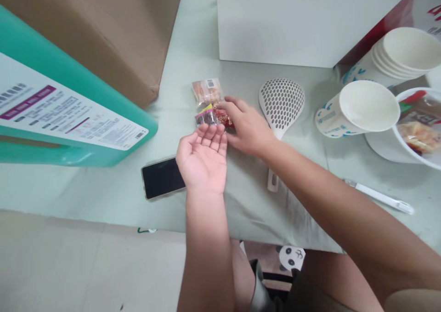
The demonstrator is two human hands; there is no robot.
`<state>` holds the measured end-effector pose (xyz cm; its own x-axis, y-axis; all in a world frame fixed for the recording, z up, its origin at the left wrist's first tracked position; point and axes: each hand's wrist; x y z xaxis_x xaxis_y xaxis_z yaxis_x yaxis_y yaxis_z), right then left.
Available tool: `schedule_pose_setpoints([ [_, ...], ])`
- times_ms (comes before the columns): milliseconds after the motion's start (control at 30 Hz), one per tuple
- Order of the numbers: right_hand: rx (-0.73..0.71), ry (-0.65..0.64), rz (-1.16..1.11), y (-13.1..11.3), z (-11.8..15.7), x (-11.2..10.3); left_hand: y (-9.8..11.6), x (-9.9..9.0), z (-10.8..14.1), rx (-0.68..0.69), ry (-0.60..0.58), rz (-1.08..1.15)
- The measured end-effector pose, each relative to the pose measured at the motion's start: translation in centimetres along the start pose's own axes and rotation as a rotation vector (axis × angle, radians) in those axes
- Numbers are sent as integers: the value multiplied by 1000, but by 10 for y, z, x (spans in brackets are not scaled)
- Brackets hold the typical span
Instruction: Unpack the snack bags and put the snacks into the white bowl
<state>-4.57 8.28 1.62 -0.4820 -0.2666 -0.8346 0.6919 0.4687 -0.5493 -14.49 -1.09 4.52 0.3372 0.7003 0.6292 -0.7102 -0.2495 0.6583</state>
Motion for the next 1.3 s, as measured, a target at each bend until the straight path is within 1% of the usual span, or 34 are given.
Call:
schedule_pose_setpoints([
  [67, 10, -41, 67, 1, -15, 7, 4, 0, -2, -28, 20, 18],
  [167, 44, -54, 127, 1, -21, 9, 8, 1, -4, -75, 20, 60],
  [267, 83, -41, 126, 4, -15, 6, 6, 5, -5, -69, 2, 91],
  [400, 50, 44, 108, 15, 2, 1, -5, 14, -1, -93, -86, 76],
  [467, 51, 104, 115, 24, 17, -7, -10, 20, 3, -103, -138, 54],
  [533, 72, 167, 119, 36, 40, -20, -14, 25, 7, -89, -186, 35],
  [600, 97, 234, 105, 47, 69, -34, -20, 31, 12, -61, -224, 18],
  [700, 128, 350, 38, 62, 119, -52, -31, 39, 24, -20, -250, -27],
  [767, 153, 426, -22, 71, 153, -58, -39, 45, 35, 25, -281, -62],
  [800, 161, 465, -48, 76, 169, -59, -44, 47, 42, 40, -315, -86],
  [867, 179, 531, -93, 87, 197, -60, -54, 52, 60, 82, -401, -120],
  [933, 196, 567, -122, 98, 221, -60, -68, 53, 81, 129, -494, -143],
  [967, 205, 576, -132, 104, 230, -62, -76, 53, 91, 135, -549, -167],
  [1033, 223, 597, -141, 116, 244, -65, -96, 51, 111, 111, -671, -301],
  [1067, 228, 613, -145, 122, 249, -67, -107, 49, 119, 91, -710, -373],
  [1133, 220, 638, -159, 130, 255, -72, -129, 45, 133, 37, -736, -496],
  [1167, 204, 642, -170, 134, 257, -74, -138, 45, 138, -47, -770, -555],
  [1200, 180, 639, -186, 137, 258, -77, -147, 45, 141, -99, -819, -586],
  [1267, 121, 628, -223, 141, 260, -82, -158, 48, 145, -139, -873, -615],
  [1300, 97, 628, -240, 144, 261, -85, -161, 51, 145, -142, -870, -619],
])
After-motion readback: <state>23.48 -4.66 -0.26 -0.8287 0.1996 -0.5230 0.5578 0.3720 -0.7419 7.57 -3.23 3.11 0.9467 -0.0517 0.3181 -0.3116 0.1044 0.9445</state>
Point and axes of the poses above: each hand's wrist, its own z-axis away from the middle knuckle, its own x-axis out of the palm, y = z × x, and after that the axes turned 12 degrees about x, right-handed
